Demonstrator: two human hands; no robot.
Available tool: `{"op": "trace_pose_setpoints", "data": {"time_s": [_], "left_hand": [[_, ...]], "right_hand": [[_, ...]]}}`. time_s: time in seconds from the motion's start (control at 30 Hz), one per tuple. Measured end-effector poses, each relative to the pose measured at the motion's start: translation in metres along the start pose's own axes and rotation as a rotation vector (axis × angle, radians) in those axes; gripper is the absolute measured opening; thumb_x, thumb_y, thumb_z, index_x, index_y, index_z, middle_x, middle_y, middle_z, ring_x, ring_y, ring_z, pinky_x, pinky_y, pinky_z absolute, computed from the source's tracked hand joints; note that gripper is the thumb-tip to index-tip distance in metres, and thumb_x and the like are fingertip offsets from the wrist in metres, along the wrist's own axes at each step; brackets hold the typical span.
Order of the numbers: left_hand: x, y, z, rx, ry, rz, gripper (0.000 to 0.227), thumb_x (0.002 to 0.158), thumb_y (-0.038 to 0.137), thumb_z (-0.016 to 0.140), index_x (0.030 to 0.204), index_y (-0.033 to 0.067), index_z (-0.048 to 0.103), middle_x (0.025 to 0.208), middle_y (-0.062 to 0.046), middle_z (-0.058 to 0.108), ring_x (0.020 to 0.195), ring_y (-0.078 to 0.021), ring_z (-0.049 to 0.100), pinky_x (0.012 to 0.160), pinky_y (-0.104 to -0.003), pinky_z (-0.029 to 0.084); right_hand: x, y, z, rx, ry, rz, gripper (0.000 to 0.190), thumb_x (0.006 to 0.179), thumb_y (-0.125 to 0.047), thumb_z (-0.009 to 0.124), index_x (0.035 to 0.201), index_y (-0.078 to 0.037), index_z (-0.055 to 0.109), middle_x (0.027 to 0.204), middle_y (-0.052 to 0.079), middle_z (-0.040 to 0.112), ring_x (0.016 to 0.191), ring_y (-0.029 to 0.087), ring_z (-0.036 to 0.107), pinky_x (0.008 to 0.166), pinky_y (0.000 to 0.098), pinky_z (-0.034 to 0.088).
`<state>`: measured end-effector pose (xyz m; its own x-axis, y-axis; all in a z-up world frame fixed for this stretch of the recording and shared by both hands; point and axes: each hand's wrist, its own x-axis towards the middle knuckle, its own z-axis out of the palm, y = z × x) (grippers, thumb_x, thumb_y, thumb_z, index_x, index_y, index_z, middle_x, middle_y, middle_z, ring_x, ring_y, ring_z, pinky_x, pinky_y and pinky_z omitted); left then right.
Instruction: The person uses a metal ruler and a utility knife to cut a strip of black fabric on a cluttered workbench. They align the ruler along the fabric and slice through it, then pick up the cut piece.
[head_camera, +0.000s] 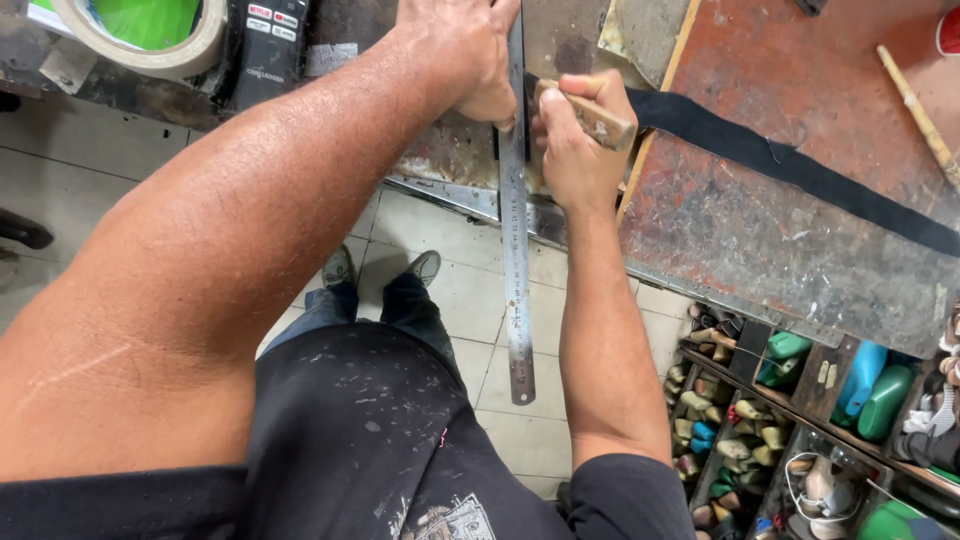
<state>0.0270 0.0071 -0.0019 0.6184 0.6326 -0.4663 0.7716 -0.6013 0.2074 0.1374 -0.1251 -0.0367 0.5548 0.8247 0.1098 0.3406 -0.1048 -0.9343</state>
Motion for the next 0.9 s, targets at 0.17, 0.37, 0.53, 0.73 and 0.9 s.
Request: {"op": "trace_pose_setpoints", "data": {"time_s": [0.17,0.37,0.53,0.73,0.9], "left_hand": [[-0.003,0.01,-0.007,0.021,-0.052,-0.038,0.069,0.084,0.04,0.073,0.143,0.0148,0.048,0.108,0.0,0.065,0.091,-0.0206,0.063,0.072,-0.042,0.056],[0.009,0.015,-0.004,0.096,-0.183,0.043,0.056,0.091,0.044,0.054,0.139,0.0163,0.063,0.136,0.0,0.063,0.123,-0.0288,0.062,0.088,-0.052,0.059],[0.004,0.019,-0.002,0.044,-0.189,0.011,0.068,0.09,0.05,0.071,0.148,0.0182,0.056,0.14,0.002,0.06,0.124,-0.0275,0.059,0.093,-0.048,0.056],[0.009,0.008,0.004,-0.071,-0.132,-0.004,0.064,0.078,0.051,0.083,0.128,0.0113,0.071,0.121,-0.007,0.071,0.11,-0.0319,0.067,0.085,-0.05,0.059],[-0.013,0.003,-0.01,-0.028,-0.092,-0.028,0.098,0.078,0.064,0.077,0.154,0.017,0.039,0.145,-0.007,0.055,0.132,-0.0327,0.054,0.099,-0.053,0.051]], "right_hand": [[-0.026,0.0,-0.014,-0.078,-0.07,-0.167,0.004,0.095,-0.003,0.065,0.093,-0.004,0.061,0.088,0.015,0.073,0.061,0.016,0.075,0.045,0.0236,0.062],[-0.053,0.012,-0.029,-0.014,-0.033,-0.122,0.008,0.093,-0.001,0.067,0.091,-0.005,0.06,0.086,0.009,0.063,0.065,0.017,0.068,0.054,0.0296,0.058],[-0.068,0.017,-0.043,-0.188,-0.032,-0.15,0.004,0.092,-0.01,0.071,0.092,-0.007,0.067,0.09,0.003,0.064,0.082,0.016,0.061,0.077,0.0314,0.049],[-0.075,0.021,-0.053,-0.166,-0.093,-0.14,0.007,0.092,-0.011,0.072,0.095,-0.007,0.068,0.095,0.005,0.069,0.085,0.017,0.065,0.079,0.0316,0.051],[-0.068,0.003,-0.063,-0.117,-0.192,-0.087,0.005,0.09,-0.005,0.07,0.091,-0.008,0.066,0.097,0.007,0.073,0.088,0.018,0.071,0.08,0.0321,0.056]]}}
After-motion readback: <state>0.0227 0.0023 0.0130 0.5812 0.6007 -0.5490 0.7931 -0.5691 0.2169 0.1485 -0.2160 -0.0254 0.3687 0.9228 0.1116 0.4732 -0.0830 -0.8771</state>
